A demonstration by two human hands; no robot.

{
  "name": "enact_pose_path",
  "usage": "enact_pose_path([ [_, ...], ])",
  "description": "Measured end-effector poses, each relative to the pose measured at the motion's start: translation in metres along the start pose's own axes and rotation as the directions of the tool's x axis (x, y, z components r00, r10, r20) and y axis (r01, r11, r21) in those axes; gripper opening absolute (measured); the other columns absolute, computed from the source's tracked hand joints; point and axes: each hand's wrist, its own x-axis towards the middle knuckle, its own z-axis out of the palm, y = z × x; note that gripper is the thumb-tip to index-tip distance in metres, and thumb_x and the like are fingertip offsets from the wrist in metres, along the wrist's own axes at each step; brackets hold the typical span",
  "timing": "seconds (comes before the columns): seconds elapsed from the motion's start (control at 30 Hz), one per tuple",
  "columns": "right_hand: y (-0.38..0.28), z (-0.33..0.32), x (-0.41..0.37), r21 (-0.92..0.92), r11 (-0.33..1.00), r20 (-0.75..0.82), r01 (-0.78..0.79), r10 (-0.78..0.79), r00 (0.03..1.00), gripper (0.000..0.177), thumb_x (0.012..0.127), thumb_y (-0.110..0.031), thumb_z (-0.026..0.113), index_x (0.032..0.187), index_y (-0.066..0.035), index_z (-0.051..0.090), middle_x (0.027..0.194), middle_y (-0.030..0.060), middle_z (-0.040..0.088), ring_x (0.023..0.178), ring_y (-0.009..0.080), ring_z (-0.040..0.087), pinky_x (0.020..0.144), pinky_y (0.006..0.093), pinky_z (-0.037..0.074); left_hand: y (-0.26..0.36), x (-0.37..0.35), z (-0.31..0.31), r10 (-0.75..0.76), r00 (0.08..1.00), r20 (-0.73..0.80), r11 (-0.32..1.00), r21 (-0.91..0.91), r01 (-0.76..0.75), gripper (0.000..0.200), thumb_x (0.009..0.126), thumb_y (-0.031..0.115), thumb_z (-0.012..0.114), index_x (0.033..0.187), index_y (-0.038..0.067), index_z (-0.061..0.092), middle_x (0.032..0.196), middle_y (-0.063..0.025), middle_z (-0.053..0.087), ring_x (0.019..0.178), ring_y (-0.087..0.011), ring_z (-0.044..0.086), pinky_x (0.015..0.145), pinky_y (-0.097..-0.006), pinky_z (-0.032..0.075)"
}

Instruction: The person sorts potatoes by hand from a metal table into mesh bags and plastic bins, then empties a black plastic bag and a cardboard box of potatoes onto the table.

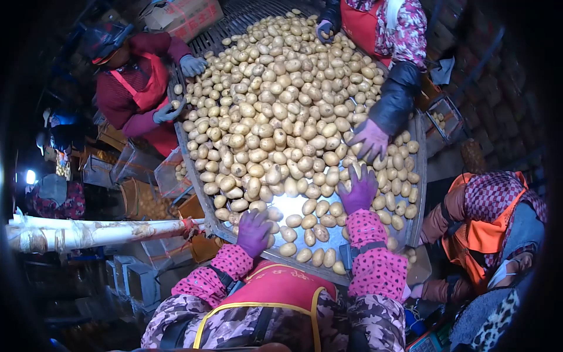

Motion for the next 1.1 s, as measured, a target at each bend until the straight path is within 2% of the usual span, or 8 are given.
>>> enact_pose_path([
  [0.2, -0.015, -0.025, 0.006, 0.025, 1.000, 0.230, -0.006, 0.000, 0.973, 0.074, 0.082, -0.038, 0.079, 0.151, -0.022, 0.059, 0.161, 0.0207, 0.047, 0.144, 0.0476, 0.043, 0.119, 0.0621, 0.034, -0.004, -0.004, -0.001, -0.074, 0.996, -0.055, 0.994, 0.080, 0.078, 0.039, 0.080, 0.015, 0.073, 0.120, 0.015, 0.073, 0.139, -0.0148, 0.062, 0.125, -0.0420, 0.057, 0.104, -0.0622, 0.043],
  [0.37, -0.102, -0.044, 0.015, 0.108, 0.993, 0.491, 0.043, -0.091, 0.866, 0.064, 0.083, -0.036, 0.073, 0.145, -0.025, 0.063, 0.159, 0.0185, 0.049, 0.146, 0.0453, 0.042, 0.123, 0.0662, 0.026, -0.012, 0.003, 0.003, -0.101, 0.993, -0.054, 0.993, 0.048, 0.104, 0.043, 0.080, 0.016, 0.072, 0.123, 0.014, 0.073, 0.137, -0.0149, 0.063, 0.124, -0.0418, 0.057, 0.101, -0.0607, 0.044],
  [0.43, -0.120, 0.006, -0.012, 0.116, 0.925, 0.315, 0.361, -0.379, 0.870, 0.060, 0.085, -0.040, 0.072, 0.144, -0.028, 0.064, 0.160, 0.0141, 0.049, 0.149, 0.0449, 0.039, 0.124, 0.0718, 0.019, -0.009, 0.004, 0.000, -0.107, 0.993, -0.045, 0.992, 0.065, 0.110, 0.043, 0.079, 0.016, 0.072, 0.123, 0.014, 0.073, 0.136, -0.0157, 0.063, 0.124, -0.0418, 0.057, 0.102, -0.0613, 0.044],
  [0.5, -0.138, 0.022, -0.008, 0.271, 0.862, 0.170, 0.428, -0.481, 0.860, 0.061, 0.085, -0.044, 0.073, 0.144, -0.030, 0.064, 0.161, 0.0117, 0.049, 0.150, 0.0460, 0.038, 0.122, 0.0766, 0.017, -0.009, 0.004, 0.001, -0.101, 0.993, -0.054, 0.990, 0.090, 0.105, 0.044, 0.079, 0.016, 0.072, 0.123, 0.014, 0.073, 0.136, -0.0161, 0.063, 0.123, -0.0418, 0.057, 0.103, -0.0616, 0.044],
  [0.63, -0.119, 0.022, 0.064, -0.075, 0.887, 0.442, 0.456, -0.380, 0.812, 0.057, 0.096, -0.040, 0.065, 0.152, -0.039, 0.057, 0.170, 0.0111, 0.040, 0.159, 0.0428, 0.028, 0.122, 0.0788, 0.016, -0.009, 0.007, -0.004, -0.117, 0.993, -0.014, 0.991, 0.068, 0.118, 0.045, 0.079, 0.016, 0.073, 0.124, 0.014, 0.072, 0.136, -0.0159, 0.063, 0.124, -0.0417, 0.057, 0.104, -0.0621, 0.044],
  [0.73, -0.087, 0.016, 0.115, -0.065, 0.945, 0.578, 0.320, -0.226, 0.784, 0.053, 0.098, -0.037, 0.063, 0.150, -0.044, 0.057, 0.171, 0.0112, 0.037, 0.160, 0.0431, 0.028, 0.122, 0.0787, 0.019, -0.008, 0.004, -0.002, -0.129, 0.991, -0.021, 0.990, 0.059, 0.130, 0.044, 0.080, 0.017, 0.072, 0.124, 0.015, 0.072, 0.137, -0.0157, 0.063, 0.126, -0.0415, 0.057, 0.105, -0.0625, 0.043],
  [0.77, -0.076, 0.013, 0.114, -0.031, 0.934, 0.479, 0.357, -0.299, 0.825, 0.053, 0.096, -0.036, 0.064, 0.149, -0.042, 0.059, 0.169, 0.0116, 0.040, 0.157, 0.0448, 0.031, 0.121, 0.0776, 0.021, -0.010, 0.005, -0.002, -0.133, 0.991, -0.025, 0.989, 0.055, 0.134, 0.044, 0.080, 0.017, 0.072, 0.124, 0.015, 0.072, 0.137, -0.0157, 0.063, 0.126, -0.0414, 0.057, 0.106, -0.0627, 0.043],
  [1.1, -0.030, 0.021, 0.099, -0.006, 0.904, 0.227, 0.427, -0.415, 0.881, 0.053, 0.085, -0.023, 0.079, 0.135, -0.039, 0.070, 0.160, 0.0139, 0.050, 0.141, 0.0453, 0.046, 0.114, 0.0613, 0.040, -0.014, -0.005, 0.002, -0.158, 0.987, 0.001, 0.986, 0.058, 0.158, 0.047, 0.084, 0.019, 0.073, 0.130, 0.016, 0.070, 0.142, -0.0158, 0.061, 0.132, -0.0428, 0.055, 0.112, -0.0660, 0.039],
])
